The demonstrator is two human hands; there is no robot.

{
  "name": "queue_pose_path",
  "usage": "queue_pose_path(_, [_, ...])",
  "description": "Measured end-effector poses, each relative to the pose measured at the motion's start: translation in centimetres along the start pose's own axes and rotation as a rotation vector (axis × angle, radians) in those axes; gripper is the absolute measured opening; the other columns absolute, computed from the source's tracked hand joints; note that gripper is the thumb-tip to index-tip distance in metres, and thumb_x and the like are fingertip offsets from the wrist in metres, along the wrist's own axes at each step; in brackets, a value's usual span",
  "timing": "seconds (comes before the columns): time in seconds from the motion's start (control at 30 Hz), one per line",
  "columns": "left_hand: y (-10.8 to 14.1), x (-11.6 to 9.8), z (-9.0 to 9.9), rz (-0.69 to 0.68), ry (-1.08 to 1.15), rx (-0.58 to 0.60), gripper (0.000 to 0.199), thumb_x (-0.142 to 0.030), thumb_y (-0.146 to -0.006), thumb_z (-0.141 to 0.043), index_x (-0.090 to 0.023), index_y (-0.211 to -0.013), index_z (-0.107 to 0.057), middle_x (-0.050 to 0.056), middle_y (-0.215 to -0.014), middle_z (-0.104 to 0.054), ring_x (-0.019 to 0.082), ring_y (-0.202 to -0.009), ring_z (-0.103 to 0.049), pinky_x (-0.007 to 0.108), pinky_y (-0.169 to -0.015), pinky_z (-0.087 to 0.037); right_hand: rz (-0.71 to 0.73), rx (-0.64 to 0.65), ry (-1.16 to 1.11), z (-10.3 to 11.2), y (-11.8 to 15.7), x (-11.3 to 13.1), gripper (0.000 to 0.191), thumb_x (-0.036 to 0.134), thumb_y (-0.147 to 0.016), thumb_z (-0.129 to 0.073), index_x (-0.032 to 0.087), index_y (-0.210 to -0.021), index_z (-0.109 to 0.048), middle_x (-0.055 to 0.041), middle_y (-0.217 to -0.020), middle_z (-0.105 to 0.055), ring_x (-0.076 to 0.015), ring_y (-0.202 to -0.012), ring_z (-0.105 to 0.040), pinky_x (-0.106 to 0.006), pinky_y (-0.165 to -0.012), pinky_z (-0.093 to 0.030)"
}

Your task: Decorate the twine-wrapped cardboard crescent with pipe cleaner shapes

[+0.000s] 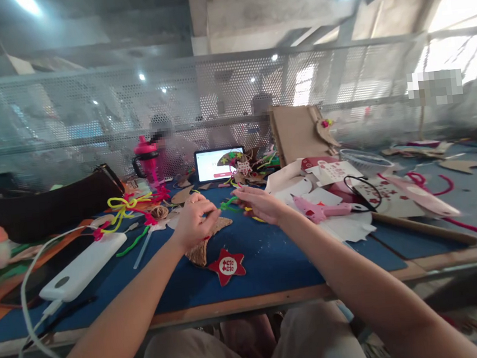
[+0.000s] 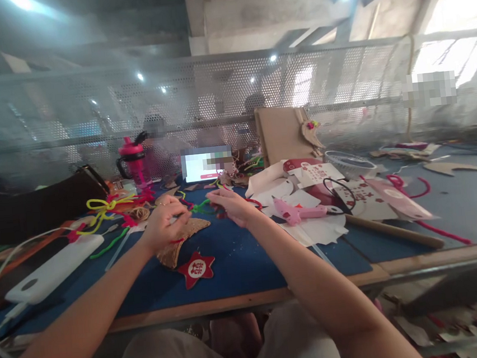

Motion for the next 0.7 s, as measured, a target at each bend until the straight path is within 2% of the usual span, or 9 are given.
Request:
queue_pose_path(0.07, [0.0,1.1,-0.5,0.201,0.189,-0.002,0.031,-0.035,-0.084,-0.05,-0.018,-0.06,-0.057,0.003,-0.069,-0.055,0.018,-0.075,-0.05,0.03,-0.068,-0.037,0.232,-0.148,0.227,0.4,0.0,0.3,0.031,0.046,-0.076,-0.061,0.019,-0.09,-0.051,-0.0028,-0.088,-0.051,-0.0117,-0.073,-0.048,-0.025,-0.062,-0.043])
queue_pose_path(0.13, [0.1,1.9,-1.0,0.374,0.357,-0.012,0.03,-0.038,-0.082,-0.053,-0.017,-0.06,-0.058,0.001,-0.065,-0.053,0.015,-0.063,-0.047,0.027,-0.06,-0.034,0.493,-0.239,0.542,0.1,0.4,0.9,0.032,0.047,-0.077,-0.06,0.02,-0.091,-0.053,-0.0058,-0.097,-0.051,-0.0167,-0.086,-0.047,-0.033,-0.078,-0.042])
queue_pose_path(0.2, [0.3,2.3,-1.4,0.474,0.517,-0.003,0.031,-0.039,-0.08,-0.055,-0.017,-0.059,-0.058,-0.001,-0.057,-0.048,0.012,-0.054,-0.041,0.026,-0.053,-0.028,0.673,-0.231,0.831,-0.7,0.8,1.2,0.03,0.047,-0.077,-0.061,0.02,-0.089,-0.056,-0.0073,-0.098,-0.052,-0.0205,-0.093,-0.045,-0.038,-0.088,-0.036])
queue_pose_path(0.3, [0.3,2.1,-1.7,0.527,0.724,0.02,0.031,-0.039,-0.078,-0.059,-0.017,-0.056,-0.057,-0.002,-0.053,-0.045,0.01,-0.049,-0.035,0.025,-0.05,-0.023,0.743,-0.122,0.978,-1.8,1.1,1.0,0.023,0.042,-0.083,-0.055,0.019,-0.078,-0.057,-0.0071,-0.09,-0.055,-0.0213,-0.092,-0.043,-0.04,-0.09,-0.031])
queue_pose_path(0.4, [0.2,1.4,-1.5,0.56,0.967,-0.009,0.031,-0.037,-0.075,-0.064,-0.016,-0.054,-0.056,-0.002,-0.053,-0.046,0.009,-0.052,-0.037,0.024,-0.053,-0.029,0.619,0.0,0.705,-2.5,0.9,0.5,0.031,0.039,-0.089,-0.044,0.019,-0.067,-0.051,-0.0035,-0.071,-0.052,-0.0174,-0.077,-0.044,-0.035,-0.081,-0.035])
queue_pose_path(0.5, [-0.2,0.3,-0.7,0.519,1.268,-0.11,0.035,-0.037,-0.075,-0.064,-0.016,-0.05,-0.052,-0.002,-0.052,-0.043,0.01,-0.055,-0.041,0.024,-0.063,-0.038,0.384,0.098,0.113,-3.1,0.8,0.2,0.039,0.047,-0.089,-0.041,0.02,-0.061,-0.042,0.0024,-0.057,-0.04,-0.0126,-0.06,-0.041,-0.029,-0.07,-0.037])
queue_pose_path(0.57, [-0.4,-0.6,0.0,0.483,1.397,-0.177,0.036,-0.033,-0.076,-0.063,-0.017,-0.047,-0.048,-0.003,-0.049,-0.038,0.01,-0.056,-0.042,0.024,-0.07,-0.041,0.265,0.132,-0.223,-3.6,1.0,0.5,0.041,0.05,-0.083,-0.051,0.02,-0.059,-0.038,0.0059,-0.053,-0.032,-0.009,-0.05,-0.032,-0.026,-0.065,-0.037])
queue_pose_path(0.63, [-0.5,-1.3,0.6,0.479,1.448,-0.222,0.038,-0.026,-0.075,-0.063,-0.017,-0.043,-0.044,-0.003,-0.044,-0.032,0.011,-0.057,-0.043,0.024,-0.072,-0.042,0.192,0.144,-0.397,-4.0,1.4,1.1,0.042,0.047,-0.076,-0.062,0.02,-0.058,-0.036,0.0079,-0.051,-0.027,-0.0066,-0.046,-0.023,-0.023,-0.059,-0.035])
queue_pose_path(0.7, [-0.5,-1.6,1.0,0.503,1.463,-0.243,0.039,-0.02,-0.072,-0.063,-0.018,-0.041,-0.04,-0.004,-0.042,-0.028,0.011,-0.055,-0.044,0.023,-0.069,-0.043,0.134,0.148,-0.465,-4.1,1.8,1.5,0.043,0.043,-0.073,-0.067,0.019,-0.057,-0.035,0.0084,-0.05,-0.025,-0.006,-0.044,-0.018,-0.021,-0.053,-0.032])
Point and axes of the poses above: each hand's wrist, its own y-axis away from the middle knuckle, its own z-axis out of the back of the hand, x = y × z, the point moved 3 cm from there along -y, towards the middle knuckle
